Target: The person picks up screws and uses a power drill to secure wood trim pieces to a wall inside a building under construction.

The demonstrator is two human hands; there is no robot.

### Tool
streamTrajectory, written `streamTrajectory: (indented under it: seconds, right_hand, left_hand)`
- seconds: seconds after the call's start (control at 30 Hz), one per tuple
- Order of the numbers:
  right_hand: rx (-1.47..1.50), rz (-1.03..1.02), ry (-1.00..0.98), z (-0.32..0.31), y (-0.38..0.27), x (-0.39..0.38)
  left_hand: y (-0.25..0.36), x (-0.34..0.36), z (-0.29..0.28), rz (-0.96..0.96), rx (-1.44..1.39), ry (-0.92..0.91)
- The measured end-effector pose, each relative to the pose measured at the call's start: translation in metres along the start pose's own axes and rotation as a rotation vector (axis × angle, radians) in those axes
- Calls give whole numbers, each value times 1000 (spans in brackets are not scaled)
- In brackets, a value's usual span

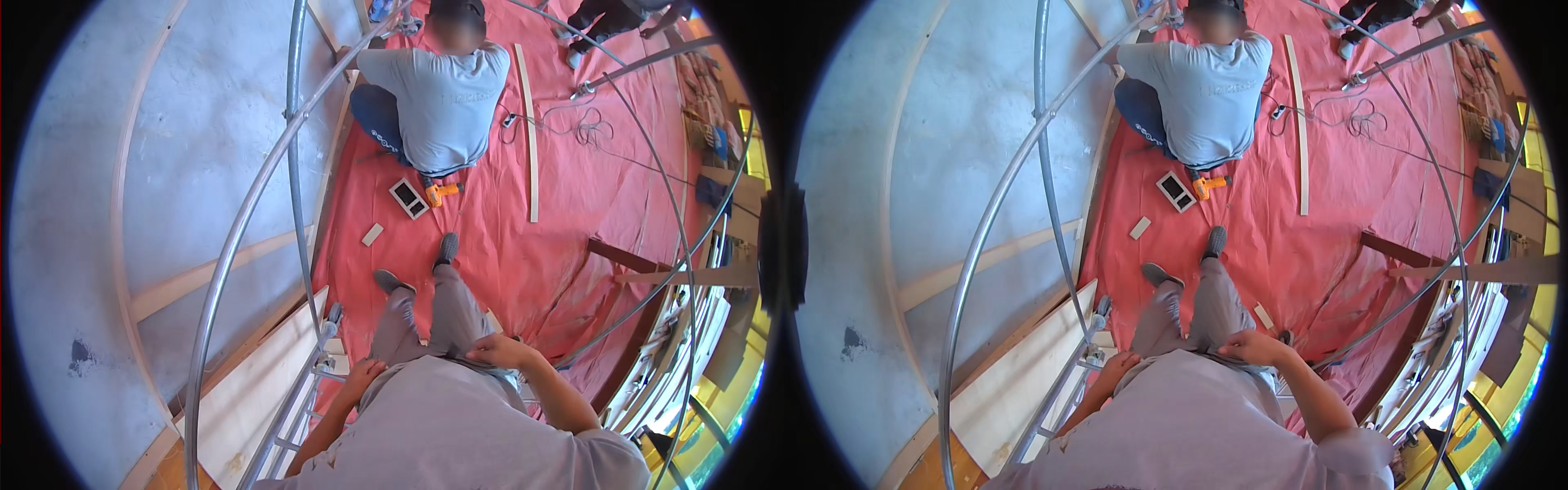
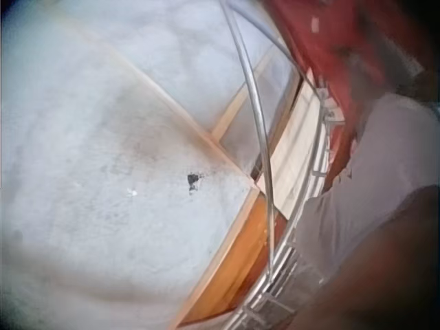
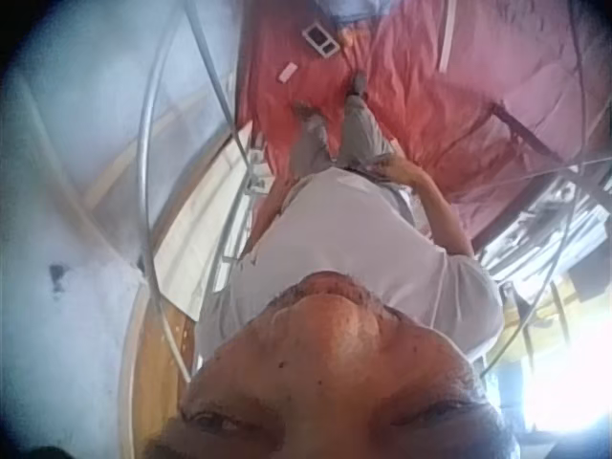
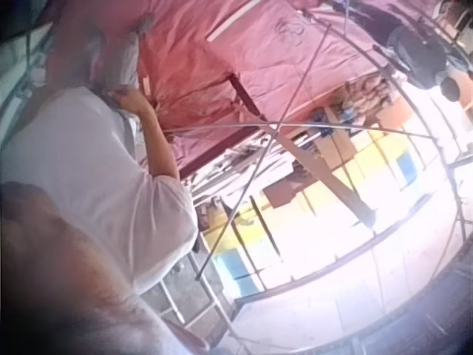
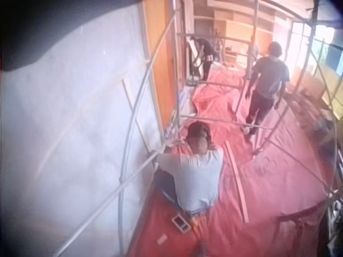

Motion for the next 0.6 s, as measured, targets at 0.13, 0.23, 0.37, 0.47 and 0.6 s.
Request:
streamTrajectory:
  seconds: [0.13, 0.23, 0.37, 0.47, 0.6]
  right_hand:
    - [-54, -45, -277, -45, -47, 64]
    - [-92, -106, -367, -70, -33, 127]
    - [-121, -200, -265, -78, 59, 215]
    - [-270, 157, -172, -112, 66, 278]
    - [-780, 225, -85, -150, 217, 401]
  left_hand:
    - [4, 8, 22, -65, -105, 142]
    - [6, 26, 49, -115, -205, 131]
    - [38, 69, 47, -222, -338, 185]
    - [23, 134, 35, -325, -463, 125]
    - [-23, 282, 23, -252, -395, 69]
Point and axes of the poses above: each hand's wrist, its own x-axis towards the middle knuckle, its own z-axis out of the palm, y = z × x, the point moved 1 cm from there along x, towards the middle knuckle, and after that the axes turned 7 degrees about -z, right-handed, at the moved point
